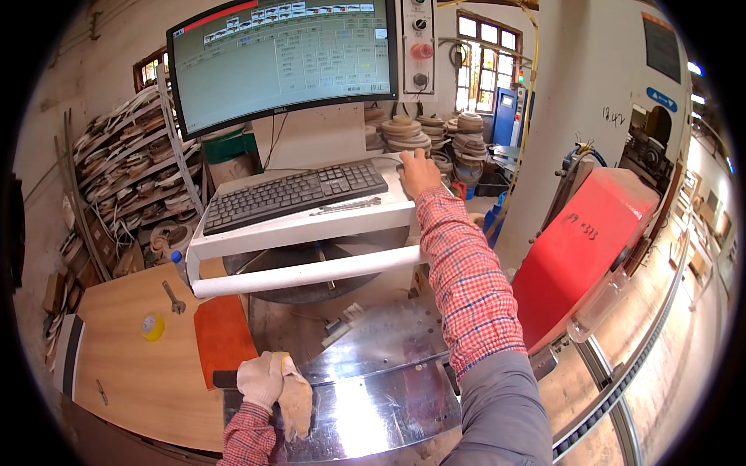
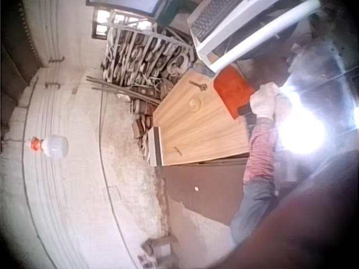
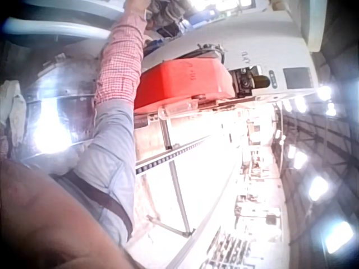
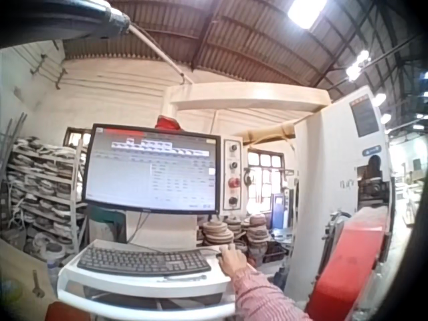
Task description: The person adjusts components inside a machine, then walks to a control station and operates a computer mouse to control the equipment. They also put on a glove and wipe a metal surface with a cloth.
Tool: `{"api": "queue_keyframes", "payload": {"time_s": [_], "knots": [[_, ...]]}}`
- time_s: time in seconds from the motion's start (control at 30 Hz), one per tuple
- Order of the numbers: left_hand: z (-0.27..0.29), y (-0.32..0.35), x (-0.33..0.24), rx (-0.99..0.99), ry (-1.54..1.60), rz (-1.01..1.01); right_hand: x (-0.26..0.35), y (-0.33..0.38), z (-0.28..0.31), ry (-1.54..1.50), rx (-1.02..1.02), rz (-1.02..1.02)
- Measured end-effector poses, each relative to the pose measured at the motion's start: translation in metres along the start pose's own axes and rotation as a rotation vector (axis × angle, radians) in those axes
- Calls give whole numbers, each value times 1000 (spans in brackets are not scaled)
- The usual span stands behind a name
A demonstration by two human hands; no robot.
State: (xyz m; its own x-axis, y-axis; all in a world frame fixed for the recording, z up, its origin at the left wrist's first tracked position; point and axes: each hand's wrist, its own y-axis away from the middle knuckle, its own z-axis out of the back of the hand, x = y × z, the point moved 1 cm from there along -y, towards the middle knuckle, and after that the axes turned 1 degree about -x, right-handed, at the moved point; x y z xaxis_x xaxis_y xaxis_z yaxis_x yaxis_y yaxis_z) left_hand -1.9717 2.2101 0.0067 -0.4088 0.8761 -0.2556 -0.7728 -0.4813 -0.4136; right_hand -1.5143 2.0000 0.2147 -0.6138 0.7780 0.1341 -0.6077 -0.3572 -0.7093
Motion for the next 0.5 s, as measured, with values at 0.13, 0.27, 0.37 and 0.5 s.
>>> {"api": "queue_keyframes", "payload": {"time_s": [0.13,0.27,0.37,0.5], "knots": [[-2,1,2,-27,23,-17,0,-1,-1,10,8,-3],[-9,1,8,-23,38,-31,-2,-3,-3,46,36,-7],[-12,2,11,-16,26,-34,-2,-4,-4,73,50,4],[-4,1,4,-6,25,-13,-3,-4,-4,78,57,2]]}}
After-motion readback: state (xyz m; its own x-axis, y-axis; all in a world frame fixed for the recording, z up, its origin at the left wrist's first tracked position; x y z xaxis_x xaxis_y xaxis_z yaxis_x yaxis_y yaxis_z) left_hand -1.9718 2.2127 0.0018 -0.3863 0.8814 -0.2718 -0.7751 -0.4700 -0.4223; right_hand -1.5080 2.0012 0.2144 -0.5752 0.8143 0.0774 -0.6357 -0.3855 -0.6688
